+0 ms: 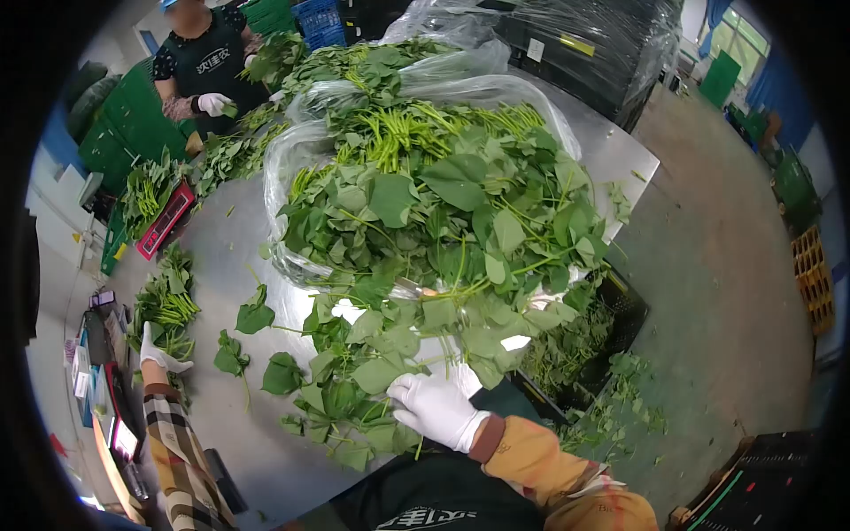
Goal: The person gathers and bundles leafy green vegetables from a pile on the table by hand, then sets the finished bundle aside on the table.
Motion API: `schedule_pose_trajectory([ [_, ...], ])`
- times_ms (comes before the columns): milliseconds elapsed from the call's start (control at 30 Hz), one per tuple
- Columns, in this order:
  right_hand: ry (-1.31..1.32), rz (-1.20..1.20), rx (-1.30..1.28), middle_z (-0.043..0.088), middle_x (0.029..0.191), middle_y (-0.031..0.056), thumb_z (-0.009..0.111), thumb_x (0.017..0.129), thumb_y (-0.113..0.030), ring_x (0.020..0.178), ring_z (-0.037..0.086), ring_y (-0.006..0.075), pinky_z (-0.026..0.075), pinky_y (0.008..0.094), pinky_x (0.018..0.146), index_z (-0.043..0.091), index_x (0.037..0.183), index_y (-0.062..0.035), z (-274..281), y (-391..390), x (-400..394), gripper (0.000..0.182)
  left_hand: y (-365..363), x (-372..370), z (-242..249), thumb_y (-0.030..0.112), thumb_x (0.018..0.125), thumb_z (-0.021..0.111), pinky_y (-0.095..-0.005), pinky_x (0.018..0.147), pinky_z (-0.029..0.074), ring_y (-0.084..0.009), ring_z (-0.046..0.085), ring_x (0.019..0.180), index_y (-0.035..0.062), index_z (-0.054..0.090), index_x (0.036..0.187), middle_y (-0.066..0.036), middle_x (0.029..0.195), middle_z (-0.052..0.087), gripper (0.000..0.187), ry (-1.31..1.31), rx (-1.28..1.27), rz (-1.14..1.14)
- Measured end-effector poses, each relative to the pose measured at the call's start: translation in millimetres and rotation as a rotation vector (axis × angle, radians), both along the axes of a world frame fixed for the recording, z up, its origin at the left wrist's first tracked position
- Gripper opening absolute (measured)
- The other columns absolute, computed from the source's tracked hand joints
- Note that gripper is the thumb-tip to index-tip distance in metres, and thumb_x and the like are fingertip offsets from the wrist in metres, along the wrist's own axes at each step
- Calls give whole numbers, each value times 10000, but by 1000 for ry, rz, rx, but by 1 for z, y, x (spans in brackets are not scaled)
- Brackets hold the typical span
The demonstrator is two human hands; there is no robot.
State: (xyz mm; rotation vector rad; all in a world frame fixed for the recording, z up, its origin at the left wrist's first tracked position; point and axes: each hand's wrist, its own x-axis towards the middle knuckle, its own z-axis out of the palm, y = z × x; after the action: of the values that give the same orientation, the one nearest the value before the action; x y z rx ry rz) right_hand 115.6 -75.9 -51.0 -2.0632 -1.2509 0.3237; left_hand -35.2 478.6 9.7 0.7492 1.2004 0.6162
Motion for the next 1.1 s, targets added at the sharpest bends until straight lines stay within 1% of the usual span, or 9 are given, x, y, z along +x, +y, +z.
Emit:
schedule_pose_trajectory([
  [100, -52, 38, -99, 633, 899, 102, 623, 788, -171, 834, 612, 307, 488, 397, 733, 637, 963, -68, 26, -20, 12, 203, -10, 1, -10, 812, 705, 450, -677, 1044, 118, -281, 153, 1399, 230, 156, 1494, -17, 1545, 199, 1024, 162, 50, -287],
  [167, -79, -124, -40, 640, 856, 93, 628, 787, -170, 823, 612, 301, 482, 397, 726, 647, 917, -72, 32, -32, 24, 164, -34, 11, -28, 781, 734, 475, -647, 1052, 115, -286, 232, 1373, 198, 184, 1492, -74, 1527, 244, 1000, 447, 81, -265],
  [300, -329, -442, 70, 609, 835, 84, 633, 789, -169, 803, 577, 283, 453, 388, 717, 641, 890, -85, 25, -39, 63, 132, -120, 16, -45, 582, 842, 567, -602, 1068, 117, -282, 389, 1289, 91, 190, 1484, -149, 1520, 228, 893, 172, 247, -677],
  [367, -508, -511, -33, 595, 861, 65, 644, 773, -214, 838, 554, 264, 429, 391, 718, 622, 933, -102, 9, -39, 81, 196, -166, 8, -71, 514, 837, 614, -557, 1100, 79, -290, 312, 1351, 34, 149, 1481, -149, 1532, 201, 929, 225, 690, -811],
  [500, -495, -530, -177, 590, 904, 82, 709, 726, -272, 897, 543, 253, 420, 384, 729, 569, 1046, -94, -6, -27, 92, 393, -279, -12, -62, 511, 649, 756, -551, 1118, -4, -354, 101, 1428, -13, 93, 1474, -227, 1523, 154, 1181, 590, 1304, -1294],
  [567, -458, -500, -193, 582, 900, 85, 696, 738, -296, 877, 537, 273, 417, 378, 736, 569, 1063, -108, -10, -26, 101, 396, -331, -13, -57, 556, 591, 776, -558, 1120, 16, -404, 94, 1415, -37, 98, 1464, -273, 1507, 138, 1254, 603, 1462, -1341],
  [833, -422, -445, -33, 578, 751, 91, 694, 739, -295, 771, 569, 293, 463, 410, 683, 659, 923, -110, 3, -105, 111, 264, -422, 42, -68, 610, 673, 698, -522, 1120, 146, -486, 195, 1347, -119, 170, 1409, -349, 1428, 227, 1163, 498, 1713, -1252],
  [1033, -368, -821, -92, 631, 767, 85, 697, 734, -277, 760, 610, 281, 500, 387, 715, 684, 902, -95, 20, -257, 93, 248, -557, 134, -73, 647, 736, 600, -547, 1098, 190, -534, 274, 1282, -107, 204, 1402, -392, 1338, 330, 1081, 339, 1735, -1307],
  [1100, -70, -942, -279, 670, 963, 121, 726, 715, -323, 929, 627, 267, 487, 342, 875, 677, 1015, -108, 13, -309, 96, 373, -596, 159, -61, 651, 756, 572, -560, 1100, 177, -526, 254, 1297, -43, 196, 1431, -383, 1368, 289, 1039, 264, 1653, -1545],
])
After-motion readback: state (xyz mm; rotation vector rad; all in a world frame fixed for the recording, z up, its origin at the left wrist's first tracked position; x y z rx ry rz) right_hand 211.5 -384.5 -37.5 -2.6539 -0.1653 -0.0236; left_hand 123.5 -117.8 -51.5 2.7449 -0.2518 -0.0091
